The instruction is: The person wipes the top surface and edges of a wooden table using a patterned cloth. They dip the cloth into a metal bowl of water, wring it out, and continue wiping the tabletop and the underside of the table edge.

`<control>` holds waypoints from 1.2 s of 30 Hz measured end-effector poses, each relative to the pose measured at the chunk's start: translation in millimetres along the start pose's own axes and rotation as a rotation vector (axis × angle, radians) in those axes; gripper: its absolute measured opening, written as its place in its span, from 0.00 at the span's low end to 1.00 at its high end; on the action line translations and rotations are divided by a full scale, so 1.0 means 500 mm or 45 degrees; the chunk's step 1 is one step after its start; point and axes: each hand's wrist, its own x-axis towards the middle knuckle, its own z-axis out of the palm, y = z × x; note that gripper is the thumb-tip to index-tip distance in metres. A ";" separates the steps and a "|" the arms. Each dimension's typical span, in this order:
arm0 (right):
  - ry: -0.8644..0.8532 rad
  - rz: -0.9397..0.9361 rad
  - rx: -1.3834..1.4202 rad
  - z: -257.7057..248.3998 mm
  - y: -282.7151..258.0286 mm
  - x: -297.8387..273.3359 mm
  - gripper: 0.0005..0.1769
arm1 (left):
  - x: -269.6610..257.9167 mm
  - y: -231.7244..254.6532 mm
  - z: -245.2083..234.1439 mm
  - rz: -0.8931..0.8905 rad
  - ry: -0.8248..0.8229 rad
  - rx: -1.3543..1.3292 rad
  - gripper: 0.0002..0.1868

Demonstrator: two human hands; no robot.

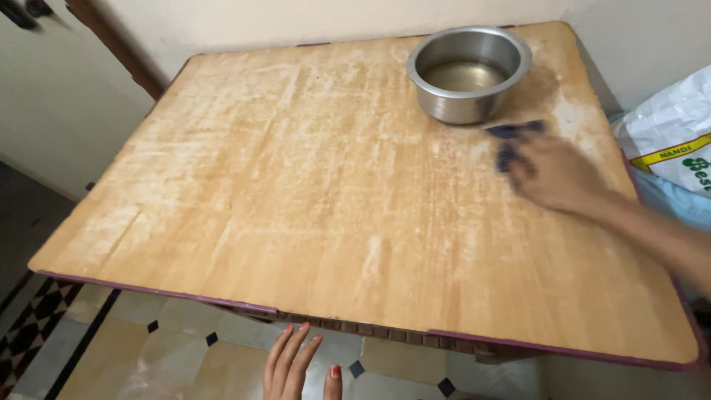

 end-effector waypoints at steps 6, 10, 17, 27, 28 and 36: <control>-0.203 -0.344 0.365 0.006 -0.365 0.092 0.27 | -0.093 -0.213 0.028 0.100 -0.040 0.123 0.27; -0.526 -0.656 0.831 -0.053 -0.517 0.039 0.26 | -0.096 -0.394 0.075 0.216 -0.187 0.300 0.28; -0.435 -1.057 0.804 -0.068 -0.364 -0.115 0.24 | -0.110 -0.418 0.179 0.388 -0.078 0.509 0.31; -0.060 -0.276 0.286 -0.032 0.064 -0.028 0.23 | 0.121 0.149 0.072 0.305 0.103 0.127 0.22; -0.037 -0.172 0.268 -0.020 0.084 -0.008 0.23 | 0.141 0.198 0.056 0.305 0.086 0.097 0.21; 0.098 -0.352 0.265 0.026 -0.143 0.054 0.26 | 0.272 0.369 0.011 0.398 -0.079 -0.015 0.21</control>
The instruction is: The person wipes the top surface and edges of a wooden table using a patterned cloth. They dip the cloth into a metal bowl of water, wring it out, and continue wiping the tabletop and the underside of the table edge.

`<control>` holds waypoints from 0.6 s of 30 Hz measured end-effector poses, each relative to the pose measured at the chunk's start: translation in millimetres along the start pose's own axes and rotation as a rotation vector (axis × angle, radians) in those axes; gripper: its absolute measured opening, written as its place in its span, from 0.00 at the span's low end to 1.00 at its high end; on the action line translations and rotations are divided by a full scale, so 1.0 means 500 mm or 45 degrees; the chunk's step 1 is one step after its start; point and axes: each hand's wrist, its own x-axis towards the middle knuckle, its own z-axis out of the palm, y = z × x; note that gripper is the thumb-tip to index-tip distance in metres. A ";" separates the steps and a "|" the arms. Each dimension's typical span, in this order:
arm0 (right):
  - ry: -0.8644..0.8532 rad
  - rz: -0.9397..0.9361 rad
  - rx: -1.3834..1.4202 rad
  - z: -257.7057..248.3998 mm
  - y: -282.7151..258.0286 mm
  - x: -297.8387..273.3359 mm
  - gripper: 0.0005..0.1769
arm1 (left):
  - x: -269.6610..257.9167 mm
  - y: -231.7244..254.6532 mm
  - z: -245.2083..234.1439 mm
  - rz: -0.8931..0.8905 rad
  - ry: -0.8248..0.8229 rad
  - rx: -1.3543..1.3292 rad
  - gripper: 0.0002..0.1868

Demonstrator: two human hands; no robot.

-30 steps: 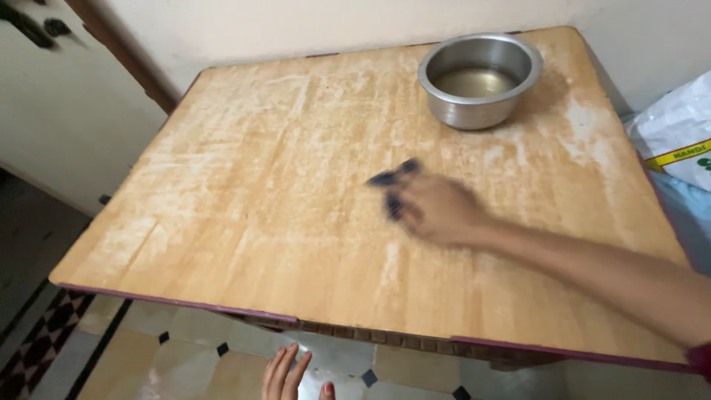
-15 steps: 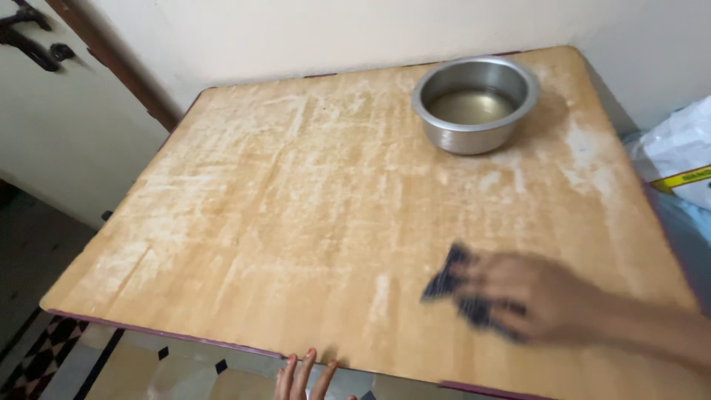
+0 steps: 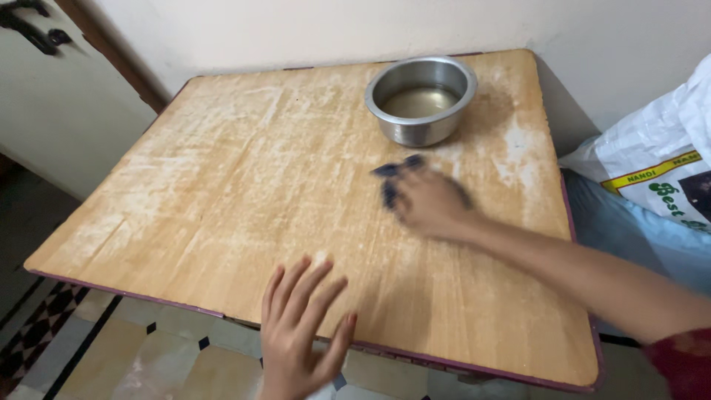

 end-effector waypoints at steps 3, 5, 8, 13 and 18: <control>-0.165 -0.183 0.318 -0.030 -0.118 -0.006 0.25 | 0.062 -0.046 0.025 0.103 -0.150 0.015 0.25; -0.501 -0.175 0.412 -0.062 -0.159 -0.037 0.17 | 0.110 -0.087 0.047 0.203 -0.273 0.041 0.28; -0.252 -0.568 0.548 -0.091 -0.134 -0.079 0.21 | 0.180 -0.153 0.088 0.381 -0.356 0.156 0.30; -0.184 -0.105 0.456 -0.111 0.057 -0.104 0.20 | 0.276 -0.255 0.138 0.539 -0.526 0.226 0.33; 0.012 0.463 -0.071 -0.115 0.244 -0.115 0.19 | 0.347 -0.297 0.202 0.650 -0.572 0.242 0.36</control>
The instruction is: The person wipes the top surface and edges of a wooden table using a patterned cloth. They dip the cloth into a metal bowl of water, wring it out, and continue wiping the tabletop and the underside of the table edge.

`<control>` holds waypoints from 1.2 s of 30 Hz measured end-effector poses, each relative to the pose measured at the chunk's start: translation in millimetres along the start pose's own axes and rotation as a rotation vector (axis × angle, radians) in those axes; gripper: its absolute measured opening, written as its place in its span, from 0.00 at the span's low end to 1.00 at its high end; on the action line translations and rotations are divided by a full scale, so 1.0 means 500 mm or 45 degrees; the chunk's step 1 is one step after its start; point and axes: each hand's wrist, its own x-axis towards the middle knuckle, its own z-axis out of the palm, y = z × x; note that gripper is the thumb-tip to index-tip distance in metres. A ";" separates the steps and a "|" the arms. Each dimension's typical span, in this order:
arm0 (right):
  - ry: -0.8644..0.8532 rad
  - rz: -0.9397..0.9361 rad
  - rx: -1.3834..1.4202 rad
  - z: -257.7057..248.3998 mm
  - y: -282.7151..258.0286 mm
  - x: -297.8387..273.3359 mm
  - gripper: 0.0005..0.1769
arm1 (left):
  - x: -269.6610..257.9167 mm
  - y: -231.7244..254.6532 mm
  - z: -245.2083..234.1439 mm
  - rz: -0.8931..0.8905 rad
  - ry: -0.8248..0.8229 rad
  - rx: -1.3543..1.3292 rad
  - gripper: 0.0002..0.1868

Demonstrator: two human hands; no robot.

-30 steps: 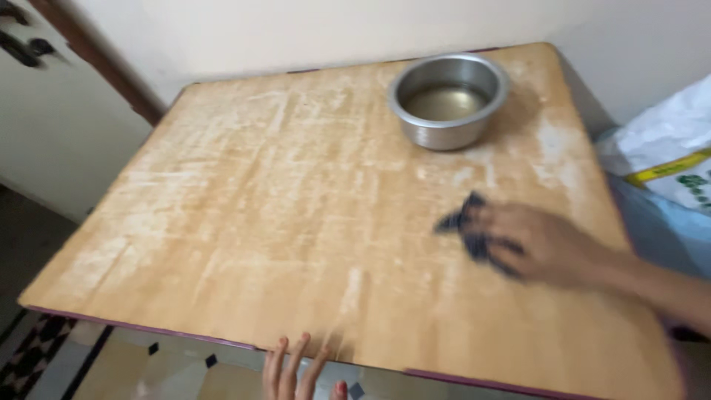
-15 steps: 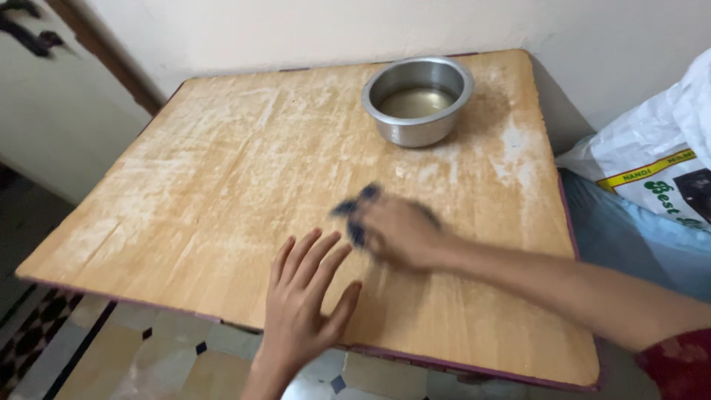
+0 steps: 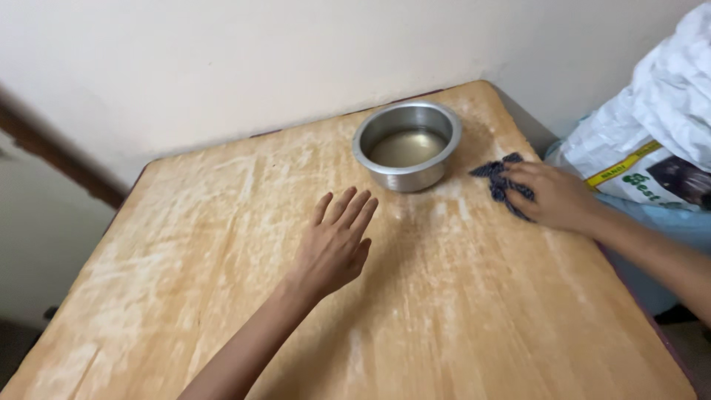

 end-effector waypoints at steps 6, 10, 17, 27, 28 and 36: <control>0.056 0.000 -0.105 0.021 -0.005 -0.033 0.21 | 0.127 0.010 0.094 0.013 0.141 0.022 0.38; -0.058 -0.197 0.098 -0.019 -0.067 -0.125 0.21 | 0.192 0.060 0.136 -0.042 0.322 0.138 0.33; -0.344 -0.494 0.382 -0.112 -0.069 -0.316 0.23 | 0.252 0.094 0.143 -0.207 0.241 0.175 0.18; 0.125 -0.066 0.398 -0.197 -0.056 -0.220 0.20 | 0.195 0.140 0.102 -0.142 0.230 -0.038 0.13; 0.192 -0.065 0.418 -0.219 -0.063 -0.197 0.19 | 0.180 0.144 0.092 -0.099 0.277 -0.082 0.13; 0.488 -0.223 0.517 -0.336 -0.175 0.041 0.13 | 0.090 0.231 -0.027 0.062 0.101 -0.242 0.10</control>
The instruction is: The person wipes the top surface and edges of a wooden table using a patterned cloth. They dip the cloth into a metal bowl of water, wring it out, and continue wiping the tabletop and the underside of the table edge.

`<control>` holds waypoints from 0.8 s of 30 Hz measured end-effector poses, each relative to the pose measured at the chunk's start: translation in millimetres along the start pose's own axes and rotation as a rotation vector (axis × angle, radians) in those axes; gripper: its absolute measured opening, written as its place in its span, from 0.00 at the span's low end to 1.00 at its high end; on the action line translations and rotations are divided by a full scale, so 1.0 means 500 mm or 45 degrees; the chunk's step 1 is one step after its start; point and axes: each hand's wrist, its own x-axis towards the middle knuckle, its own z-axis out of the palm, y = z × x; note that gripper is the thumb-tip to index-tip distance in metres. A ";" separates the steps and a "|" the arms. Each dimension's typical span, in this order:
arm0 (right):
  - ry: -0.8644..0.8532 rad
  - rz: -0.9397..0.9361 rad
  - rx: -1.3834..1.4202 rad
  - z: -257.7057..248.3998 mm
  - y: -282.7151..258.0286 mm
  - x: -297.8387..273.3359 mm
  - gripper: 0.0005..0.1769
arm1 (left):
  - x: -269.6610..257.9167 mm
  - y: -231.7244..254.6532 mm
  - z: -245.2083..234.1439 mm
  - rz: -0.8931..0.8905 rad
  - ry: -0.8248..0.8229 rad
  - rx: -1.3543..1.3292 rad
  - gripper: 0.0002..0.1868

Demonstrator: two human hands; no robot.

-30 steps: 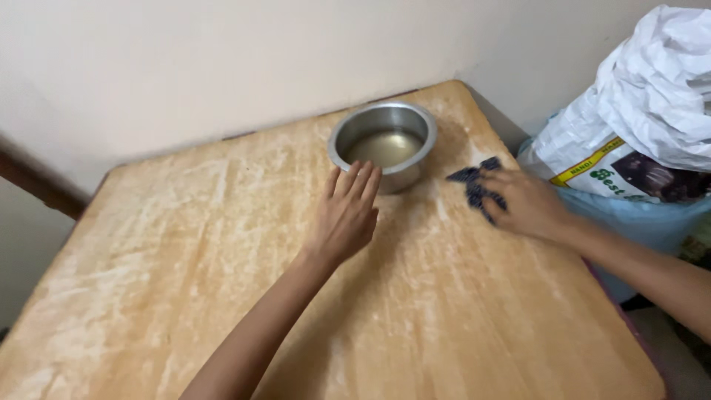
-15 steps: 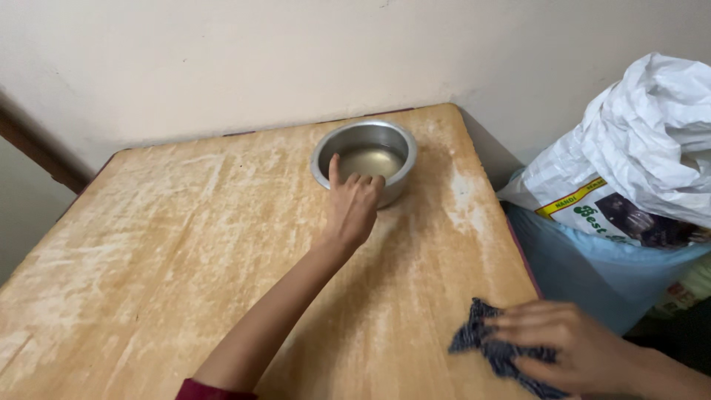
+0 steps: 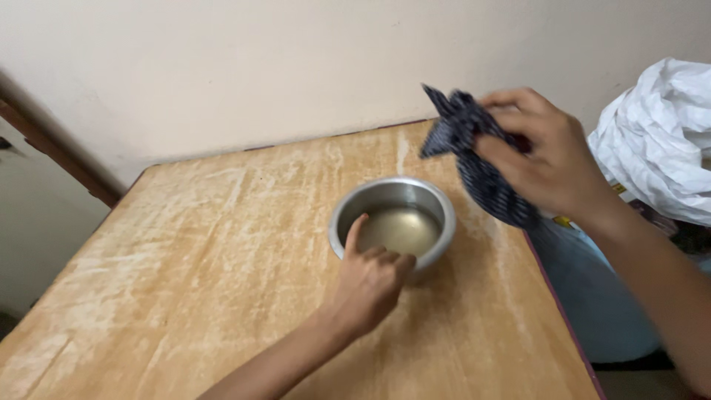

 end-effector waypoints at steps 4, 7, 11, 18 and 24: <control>-0.088 0.091 0.088 0.027 -0.048 0.111 0.15 | -0.004 0.033 -0.067 -0.037 -0.128 -0.103 0.04; -0.146 0.088 0.272 0.037 -0.072 0.163 0.14 | 0.011 0.026 -0.120 -0.228 -0.110 -0.220 0.16; -0.251 0.206 0.582 0.055 -0.085 0.205 0.12 | 0.057 -0.032 -0.192 -0.517 0.255 -0.018 0.22; -0.391 0.260 0.694 0.090 -0.051 0.219 0.14 | 0.169 -0.155 -0.222 -0.434 0.940 -0.349 0.29; -0.461 0.253 0.709 0.100 -0.019 0.216 0.15 | 0.189 -0.200 -0.217 -0.748 0.572 -1.015 0.11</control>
